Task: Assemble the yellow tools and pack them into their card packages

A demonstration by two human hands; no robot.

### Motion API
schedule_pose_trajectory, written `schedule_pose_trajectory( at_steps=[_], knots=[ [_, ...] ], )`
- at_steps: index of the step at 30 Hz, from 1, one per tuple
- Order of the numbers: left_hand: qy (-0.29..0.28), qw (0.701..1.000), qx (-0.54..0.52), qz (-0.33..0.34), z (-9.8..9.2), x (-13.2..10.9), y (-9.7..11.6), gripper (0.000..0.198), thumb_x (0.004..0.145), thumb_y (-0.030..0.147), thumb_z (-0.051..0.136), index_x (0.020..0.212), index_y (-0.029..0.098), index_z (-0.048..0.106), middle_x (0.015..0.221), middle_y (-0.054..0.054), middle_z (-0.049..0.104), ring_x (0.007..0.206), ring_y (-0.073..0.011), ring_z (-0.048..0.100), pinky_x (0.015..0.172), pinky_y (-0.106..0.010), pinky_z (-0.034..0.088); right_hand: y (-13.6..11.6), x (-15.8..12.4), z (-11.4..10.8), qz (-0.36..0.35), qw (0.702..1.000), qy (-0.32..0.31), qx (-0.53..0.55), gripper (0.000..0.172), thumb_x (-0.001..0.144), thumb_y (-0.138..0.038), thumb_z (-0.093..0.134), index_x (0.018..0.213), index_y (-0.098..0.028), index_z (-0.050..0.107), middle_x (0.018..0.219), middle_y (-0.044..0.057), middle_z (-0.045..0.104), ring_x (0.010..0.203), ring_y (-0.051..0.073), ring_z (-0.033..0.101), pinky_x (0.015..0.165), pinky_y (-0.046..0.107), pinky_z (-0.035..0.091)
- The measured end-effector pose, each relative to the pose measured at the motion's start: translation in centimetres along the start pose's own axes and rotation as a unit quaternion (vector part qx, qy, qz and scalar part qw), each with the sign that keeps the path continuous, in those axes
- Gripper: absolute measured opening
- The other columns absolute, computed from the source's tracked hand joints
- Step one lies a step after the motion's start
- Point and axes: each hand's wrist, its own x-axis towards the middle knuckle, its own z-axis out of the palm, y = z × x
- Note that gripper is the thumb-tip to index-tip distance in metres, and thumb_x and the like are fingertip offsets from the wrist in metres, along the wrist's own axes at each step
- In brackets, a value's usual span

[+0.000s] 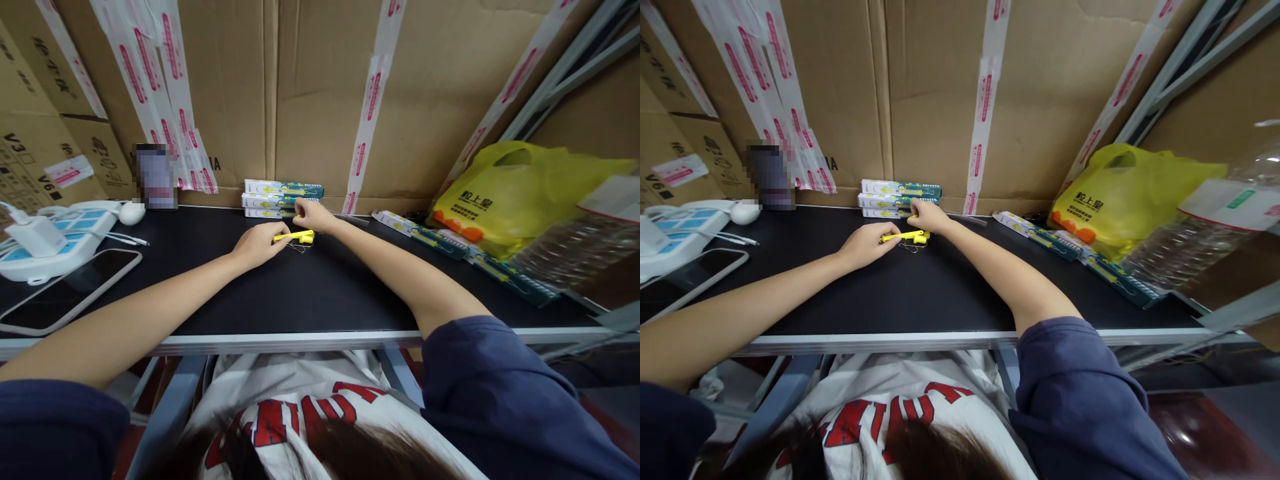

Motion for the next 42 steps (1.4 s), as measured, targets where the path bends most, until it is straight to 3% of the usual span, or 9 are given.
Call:
schedule_pose_trajectory(
  at_steps=[4, 7, 10, 15, 20, 28, 42],
  knots=[
    [-0.051, 0.997, 0.023, 0.05, 0.2, 0.0, 0.0, 0.026, 0.093, 0.037, 0.052, 0.099, 0.019, 0.069, 0.094, -0.005, 0.073, 0.081, -0.019, 0.065, 0.069, -0.028, 0.041, 0.8, -3.1, -0.9, 0.044, 0.975, 0.102, 0.19, 0.018, 0.078, -0.019, 0.057, 0.069, -0.022, 0.041, 0.064, -0.002, 0.052, 0.063, 0.013, 0.046, 0.062, 0.027, 0.038],
    [-0.081, 0.993, 0.038, 0.073, 0.2, -0.1, 0.2, 0.027, 0.094, 0.038, 0.051, 0.099, 0.019, 0.07, 0.092, -0.004, 0.074, 0.078, -0.018, 0.065, 0.066, -0.027, 0.04, 1.0, -7.0, -1.5, 0.098, 0.925, 0.09, 0.355, 0.022, 0.081, -0.033, 0.061, 0.073, -0.023, 0.043, 0.063, -0.002, 0.056, 0.056, 0.012, 0.049, 0.051, 0.024, 0.039],
    [-0.075, 0.994, 0.059, 0.061, 0.2, -0.1, 0.3, 0.027, 0.094, 0.038, 0.051, 0.1, 0.019, 0.07, 0.092, -0.005, 0.074, 0.078, -0.0185, 0.065, 0.065, -0.027, 0.039, 0.7, -10.1, -1.5, 0.121, 0.886, 0.079, 0.441, 0.027, 0.075, -0.037, 0.07, 0.076, -0.021, 0.048, 0.068, 0.0, 0.061, 0.057, 0.01, 0.052, 0.047, 0.021, 0.039],
    [-0.059, 0.995, 0.079, 0.022, 0.1, -0.1, 0.0, 0.029, 0.094, 0.039, 0.051, 0.104, 0.02, 0.07, 0.096, -0.005, 0.075, 0.082, -0.0199, 0.067, 0.067, -0.028, 0.04, -0.4, -10.6, -1.0, 0.117, 0.859, 0.062, 0.495, 0.029, 0.066, -0.034, 0.076, 0.082, -0.019, 0.057, 0.075, -0.002, 0.061, 0.061, 0.009, 0.057, 0.045, 0.019, 0.042],
    [-0.058, 0.995, 0.08, 0.004, 0.0, 0.0, 0.0, 0.03, 0.095, 0.04, 0.05, 0.107, 0.02, 0.07, 0.094, -0.005, 0.075, 0.08, -0.0203, 0.067, 0.066, -0.028, 0.039, -0.5, -10.3, -1.2, 0.092, 0.868, 0.025, 0.487, 0.036, 0.069, -0.036, 0.077, 0.099, -0.017, 0.068, 0.085, 0.001, 0.066, 0.067, 0.01, 0.059, 0.049, 0.019, 0.046],
    [-0.056, 0.997, 0.06, 0.014, 0.1, -0.1, 0.1, 0.028, 0.093, 0.039, 0.05, 0.102, 0.021, 0.07, 0.091, -0.004, 0.075, 0.077, -0.0192, 0.066, 0.064, -0.027, 0.039, -0.2, -10.5, -1.2, 0.056, 0.889, -0.003, 0.454, 0.039, 0.071, -0.04, 0.081, 0.099, -0.017, 0.068, 0.084, 0.002, 0.069, 0.066, 0.011, 0.059, 0.052, 0.021, 0.046],
    [-0.06, 0.995, 0.075, 0.014, -0.1, -0.2, 0.4, 0.028, 0.094, 0.039, 0.051, 0.103, 0.021, 0.07, 0.091, -0.005, 0.075, 0.074, -0.0192, 0.065, 0.061, -0.027, 0.037, -0.2, -10.4, -1.1, 0.066, 0.89, -0.014, 0.452, 0.039, 0.066, -0.037, 0.085, 0.094, -0.019, 0.066, 0.079, 0.0, 0.07, 0.063, 0.01, 0.062, 0.051, 0.02, 0.046]
  ],
)
